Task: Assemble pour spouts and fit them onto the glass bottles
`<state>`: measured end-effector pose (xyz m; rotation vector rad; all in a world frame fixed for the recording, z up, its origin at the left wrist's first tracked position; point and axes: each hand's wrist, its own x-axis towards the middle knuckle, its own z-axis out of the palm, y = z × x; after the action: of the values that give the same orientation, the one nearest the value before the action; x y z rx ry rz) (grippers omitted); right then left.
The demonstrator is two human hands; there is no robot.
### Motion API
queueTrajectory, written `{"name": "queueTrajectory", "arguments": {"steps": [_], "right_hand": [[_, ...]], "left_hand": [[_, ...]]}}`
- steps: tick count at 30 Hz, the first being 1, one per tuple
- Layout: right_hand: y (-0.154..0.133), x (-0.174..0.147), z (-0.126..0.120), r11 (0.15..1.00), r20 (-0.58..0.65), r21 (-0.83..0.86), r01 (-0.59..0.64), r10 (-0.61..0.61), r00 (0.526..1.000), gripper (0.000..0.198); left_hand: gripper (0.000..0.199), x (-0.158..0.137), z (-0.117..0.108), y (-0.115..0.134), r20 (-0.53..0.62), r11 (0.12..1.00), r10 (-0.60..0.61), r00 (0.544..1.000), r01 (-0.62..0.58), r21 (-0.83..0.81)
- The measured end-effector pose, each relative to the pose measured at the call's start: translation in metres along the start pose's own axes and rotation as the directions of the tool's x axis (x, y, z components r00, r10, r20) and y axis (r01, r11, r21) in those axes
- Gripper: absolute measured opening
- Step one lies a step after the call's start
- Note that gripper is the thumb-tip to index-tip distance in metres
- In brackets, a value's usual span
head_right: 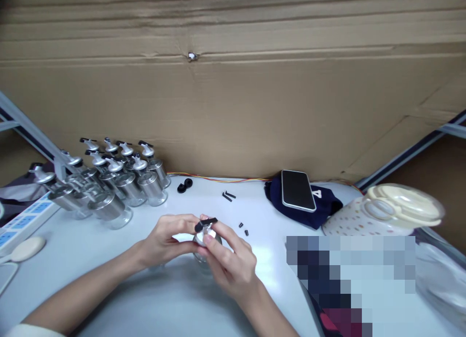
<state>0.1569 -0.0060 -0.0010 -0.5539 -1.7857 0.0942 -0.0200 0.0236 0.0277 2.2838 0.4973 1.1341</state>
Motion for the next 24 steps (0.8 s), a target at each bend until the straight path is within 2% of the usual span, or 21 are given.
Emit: {"name": "queueTrajectory", "arguments": {"steps": [5, 12, 20, 24], "right_hand": [[0.0017, -0.0027, 0.0013, 0.999, -0.015, 0.001, 0.047, -0.047, 0.999, 0.037], [-0.0026, 0.0008, 0.0032, 1.0, -0.031, -0.016, 0.008, -0.009, 0.999, 0.043], [-0.0044, -0.0022, 0.0067, 0.999, -0.106, -0.034, -0.03, 0.026, 0.994, 0.049], [-0.0045, -0.0044, 0.0047, 0.998, -0.093, -0.044, -0.047, 0.042, 0.995, 0.042]], "left_hand": [[0.014, -0.0004, 0.0003, 0.0028, -0.004, 0.998, 0.051, 0.999, -0.05, 0.048], [0.015, 0.0012, -0.0016, 0.0066, 0.025, 0.996, 0.055, 0.998, -0.056, 0.065], [0.017, -0.0038, 0.0052, 0.0015, 0.022, 0.998, 0.038, 0.999, -0.039, 0.047], [0.017, -0.0004, -0.0022, 0.0086, 0.119, 0.992, -0.02, 0.993, 0.005, 0.124]]}}
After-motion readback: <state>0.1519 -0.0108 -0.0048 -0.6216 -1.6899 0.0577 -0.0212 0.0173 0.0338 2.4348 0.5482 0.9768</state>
